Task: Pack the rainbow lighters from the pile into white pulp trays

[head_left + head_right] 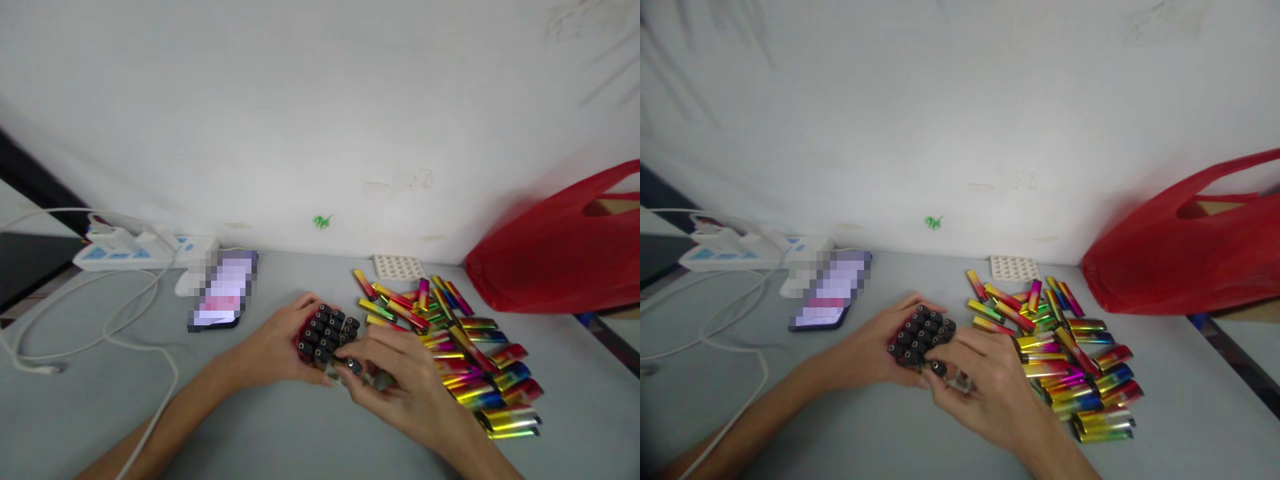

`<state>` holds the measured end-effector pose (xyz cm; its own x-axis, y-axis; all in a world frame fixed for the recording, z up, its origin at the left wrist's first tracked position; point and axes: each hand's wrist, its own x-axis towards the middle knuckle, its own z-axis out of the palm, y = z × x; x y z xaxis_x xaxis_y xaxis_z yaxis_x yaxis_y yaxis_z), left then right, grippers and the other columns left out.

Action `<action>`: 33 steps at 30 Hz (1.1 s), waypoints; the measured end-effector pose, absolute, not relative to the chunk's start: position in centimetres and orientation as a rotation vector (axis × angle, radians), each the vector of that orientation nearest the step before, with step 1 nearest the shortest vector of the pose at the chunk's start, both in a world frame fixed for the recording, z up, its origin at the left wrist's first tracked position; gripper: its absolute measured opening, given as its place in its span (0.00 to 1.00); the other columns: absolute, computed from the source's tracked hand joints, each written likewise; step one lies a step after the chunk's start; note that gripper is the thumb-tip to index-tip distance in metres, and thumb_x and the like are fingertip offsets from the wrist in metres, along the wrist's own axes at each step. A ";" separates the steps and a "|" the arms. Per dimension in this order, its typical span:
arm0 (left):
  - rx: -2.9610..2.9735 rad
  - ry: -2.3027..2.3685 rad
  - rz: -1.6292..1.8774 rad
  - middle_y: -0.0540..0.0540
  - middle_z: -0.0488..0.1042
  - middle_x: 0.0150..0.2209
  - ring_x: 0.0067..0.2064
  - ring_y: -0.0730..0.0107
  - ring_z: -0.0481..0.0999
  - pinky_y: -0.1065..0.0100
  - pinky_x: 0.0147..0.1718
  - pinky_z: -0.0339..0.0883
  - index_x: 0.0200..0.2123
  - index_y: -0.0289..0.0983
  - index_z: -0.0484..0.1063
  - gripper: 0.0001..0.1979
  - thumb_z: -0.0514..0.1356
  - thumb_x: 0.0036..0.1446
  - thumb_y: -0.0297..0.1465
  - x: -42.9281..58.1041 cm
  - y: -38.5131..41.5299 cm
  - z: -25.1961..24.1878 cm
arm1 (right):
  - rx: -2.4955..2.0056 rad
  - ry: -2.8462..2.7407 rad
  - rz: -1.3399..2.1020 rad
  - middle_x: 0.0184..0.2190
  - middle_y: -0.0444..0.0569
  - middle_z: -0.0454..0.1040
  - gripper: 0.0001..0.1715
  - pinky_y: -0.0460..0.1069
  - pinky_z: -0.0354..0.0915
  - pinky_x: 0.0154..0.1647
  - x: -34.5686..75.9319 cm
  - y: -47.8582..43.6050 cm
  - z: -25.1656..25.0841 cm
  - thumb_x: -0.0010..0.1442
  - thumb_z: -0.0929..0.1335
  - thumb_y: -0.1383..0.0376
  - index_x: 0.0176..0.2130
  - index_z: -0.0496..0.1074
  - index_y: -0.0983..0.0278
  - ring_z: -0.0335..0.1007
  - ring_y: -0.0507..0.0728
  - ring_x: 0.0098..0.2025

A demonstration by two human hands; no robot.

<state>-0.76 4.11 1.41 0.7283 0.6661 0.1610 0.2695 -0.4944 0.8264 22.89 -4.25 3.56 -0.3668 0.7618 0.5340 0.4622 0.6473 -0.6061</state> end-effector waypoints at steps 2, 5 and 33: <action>2.092 0.705 0.591 0.44 0.73 0.55 0.55 0.51 0.78 0.55 0.57 0.75 0.65 0.44 0.73 0.42 0.82 0.48 0.41 -0.7 4.2 1.4 | -1.005 -2.087 0.462 0.31 0.45 0.78 0.09 0.51 0.65 0.33 23.1 -4.3 3.5 0.69 0.75 0.66 0.50 0.80 0.60 0.75 0.56 0.31; 2.091 0.715 0.586 0.44 0.74 0.54 0.55 0.51 0.78 0.55 0.57 0.75 0.64 0.44 0.73 0.43 0.84 0.46 0.40 -0.7 4.2 1.4 | -1.051 -2.155 0.488 0.31 0.45 0.80 0.06 0.52 0.64 0.34 23.3 -4.3 3.6 0.71 0.74 0.63 0.49 0.79 0.59 0.77 0.57 0.32; 2.044 0.748 0.580 0.44 0.75 0.56 0.57 0.49 0.79 0.52 0.60 0.74 0.63 0.45 0.75 0.43 0.83 0.45 0.45 -0.7 3.9 1.9 | -1.785 -2.003 0.408 0.35 0.47 0.79 0.09 0.53 0.63 0.36 32.7 -1.5 4.8 0.70 0.68 0.60 0.44 0.79 0.58 0.74 0.60 0.35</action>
